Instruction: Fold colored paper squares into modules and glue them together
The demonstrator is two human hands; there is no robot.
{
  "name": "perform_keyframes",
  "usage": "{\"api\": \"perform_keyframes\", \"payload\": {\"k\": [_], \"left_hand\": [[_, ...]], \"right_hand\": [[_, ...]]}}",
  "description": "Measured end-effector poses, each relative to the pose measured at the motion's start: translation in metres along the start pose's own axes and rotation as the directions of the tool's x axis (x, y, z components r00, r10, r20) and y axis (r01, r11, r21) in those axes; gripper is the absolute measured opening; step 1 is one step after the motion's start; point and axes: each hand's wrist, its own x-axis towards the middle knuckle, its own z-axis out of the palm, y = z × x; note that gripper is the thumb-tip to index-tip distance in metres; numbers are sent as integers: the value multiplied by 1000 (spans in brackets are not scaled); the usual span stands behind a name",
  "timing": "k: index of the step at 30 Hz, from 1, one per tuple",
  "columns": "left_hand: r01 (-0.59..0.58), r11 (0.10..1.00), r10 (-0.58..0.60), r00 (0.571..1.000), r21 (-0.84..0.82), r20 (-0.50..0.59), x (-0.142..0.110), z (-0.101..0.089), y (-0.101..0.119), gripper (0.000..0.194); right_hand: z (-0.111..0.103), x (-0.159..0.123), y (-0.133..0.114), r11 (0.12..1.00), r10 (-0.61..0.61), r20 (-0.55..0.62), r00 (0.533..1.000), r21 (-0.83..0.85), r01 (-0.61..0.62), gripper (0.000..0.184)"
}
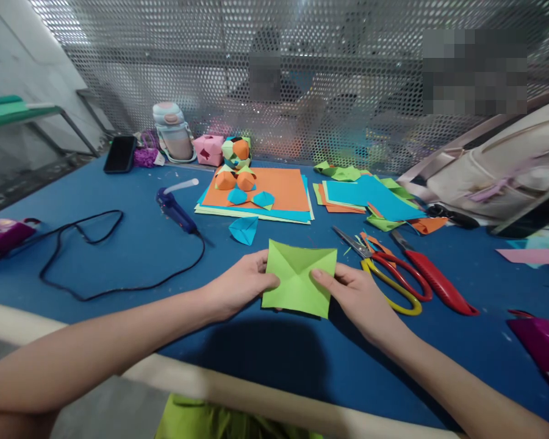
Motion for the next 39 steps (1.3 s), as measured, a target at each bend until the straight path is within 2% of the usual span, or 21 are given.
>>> {"api": "perform_keyframes", "payload": {"k": [6, 12, 17, 21, 27, 31, 34, 39], "left_hand": [[-87, 996, 85, 995, -37, -57, -2, 2, -2, 32], [-121, 993, 122, 989, 8, -90, -4, 2, -5, 31], [-90, 995, 87, 992, -35, -88, -5, 4, -4, 34], [-46, 999, 47, 994, 9, -103, -5, 7, -2, 34], [-43, 997, 49, 995, 65, -91, -5, 9, -2, 31], [-22, 997, 33, 990, 80, -136, -5, 11, -1, 25], [10, 997, 4, 986, 83, -166, -6, 12, -1, 21], [-8, 998, 14, 994, 58, -108, -6, 12, -3, 30]], "right_hand": [[2, -2, 0, 998, 28, 31, 999, 53, -30, 36], [3, -1, 0, 998, 27, 47, 999, 52, -30, 37], [5, -1, 0, 1000, -10, 19, 1000, -9, 10, 37], [6, -2, 0, 1000, -9, 31, 999, -28, 10, 38], [6, -5, -4, 997, -14, 41, 999, -75, 17, 38], [7, -6, -7, 992, -21, 25, 999, -125, 24, 36], [9, -6, -6, 992, -39, 36, 999, -121, 43, 35], [10, -5, -3, 1000, 7, 45, 999, -25, -6, 39]]}}
